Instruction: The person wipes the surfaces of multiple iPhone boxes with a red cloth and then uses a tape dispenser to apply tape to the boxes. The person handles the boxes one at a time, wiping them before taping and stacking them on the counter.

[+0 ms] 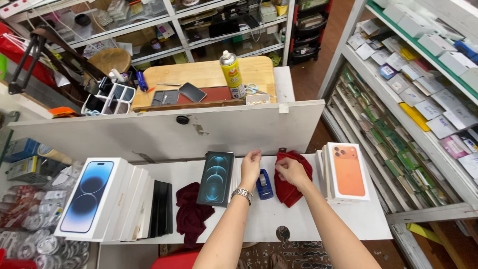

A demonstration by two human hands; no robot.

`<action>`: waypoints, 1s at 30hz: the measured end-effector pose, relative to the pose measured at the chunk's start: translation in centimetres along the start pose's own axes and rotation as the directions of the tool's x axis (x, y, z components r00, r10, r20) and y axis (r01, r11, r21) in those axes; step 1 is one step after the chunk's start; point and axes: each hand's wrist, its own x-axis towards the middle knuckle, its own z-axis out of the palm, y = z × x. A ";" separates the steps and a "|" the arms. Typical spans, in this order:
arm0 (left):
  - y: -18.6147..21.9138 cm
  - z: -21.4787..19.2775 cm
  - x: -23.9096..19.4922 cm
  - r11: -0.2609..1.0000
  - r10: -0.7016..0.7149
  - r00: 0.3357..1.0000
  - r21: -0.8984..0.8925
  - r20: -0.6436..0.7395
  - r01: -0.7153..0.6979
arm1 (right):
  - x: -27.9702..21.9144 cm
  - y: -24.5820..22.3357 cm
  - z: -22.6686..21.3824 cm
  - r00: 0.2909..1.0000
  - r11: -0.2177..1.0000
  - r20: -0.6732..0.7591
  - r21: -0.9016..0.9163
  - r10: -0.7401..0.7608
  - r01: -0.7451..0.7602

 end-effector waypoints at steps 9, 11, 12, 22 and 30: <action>-5.1 -5.3 -2.7 0.841 0.091 0.950 0.487 0.300 -0.234 | -0.1 7.1 6.7 0.972 0.966 -0.024 -0.106 0.234 -0.235; -5.3 -5.4 -3.9 0.768 0.096 0.905 0.547 0.415 -0.332 | -0.7 7.6 7.6 0.976 0.975 -0.066 -0.072 0.206 -0.210; -5.1 -5.5 -4.4 0.735 0.012 0.904 0.609 0.428 -0.298 | -1.0 7.6 8.1 0.978 0.979 -0.085 -0.056 0.191 -0.196; -4.3 -3.1 -4.5 0.544 -0.111 0.920 0.798 0.375 -0.259 | -0.7 7.5 10.3 0.966 0.980 -0.167 0.002 0.197 -0.199; -5.6 -2.9 -4.2 0.424 -0.075 0.920 0.847 0.385 -0.319 | -2.5 9.5 10.4 0.969 0.991 -0.216 -0.012 0.124 -0.130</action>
